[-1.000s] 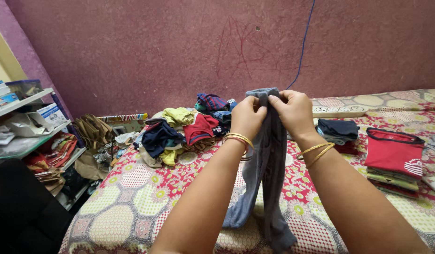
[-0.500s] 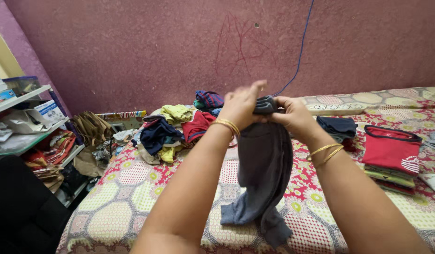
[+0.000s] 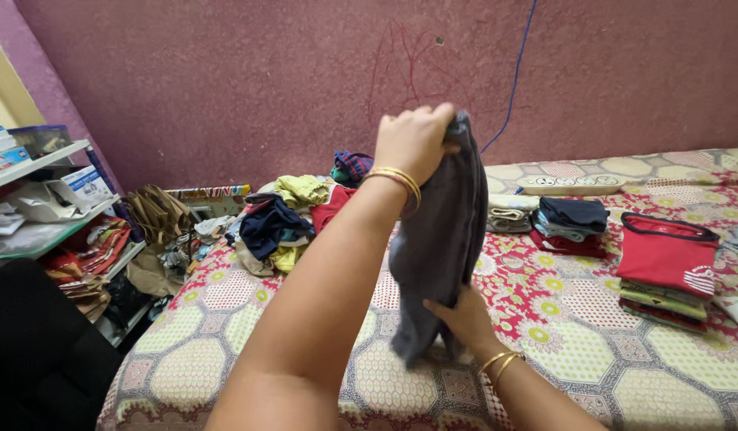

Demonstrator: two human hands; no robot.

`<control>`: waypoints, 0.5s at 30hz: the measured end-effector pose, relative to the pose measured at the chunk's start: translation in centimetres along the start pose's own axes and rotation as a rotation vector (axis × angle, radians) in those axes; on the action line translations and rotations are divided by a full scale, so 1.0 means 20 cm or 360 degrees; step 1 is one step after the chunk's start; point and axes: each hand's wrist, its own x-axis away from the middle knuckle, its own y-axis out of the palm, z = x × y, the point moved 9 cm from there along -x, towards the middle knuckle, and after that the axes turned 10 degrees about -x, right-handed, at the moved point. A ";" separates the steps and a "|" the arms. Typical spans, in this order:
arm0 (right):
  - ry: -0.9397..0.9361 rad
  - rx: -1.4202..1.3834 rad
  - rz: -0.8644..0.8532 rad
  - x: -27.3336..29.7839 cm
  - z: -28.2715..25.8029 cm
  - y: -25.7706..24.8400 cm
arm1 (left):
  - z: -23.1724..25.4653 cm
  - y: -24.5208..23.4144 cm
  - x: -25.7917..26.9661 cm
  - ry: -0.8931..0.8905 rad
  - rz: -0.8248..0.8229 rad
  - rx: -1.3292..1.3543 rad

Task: The person folds several garments on a bed, including a light blue t-shirt, a white t-shirt, a red t-shirt, and a grey t-shirt. Each item is smoothed, folded into a compact rectangle, and placed in a growing stack on the right side of the bed.

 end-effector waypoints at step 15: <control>0.1028 -0.0459 -0.0759 -0.27 0.68 -0.85 | -1.09 1.15 1.28 -0.0869 -0.1197 0.0491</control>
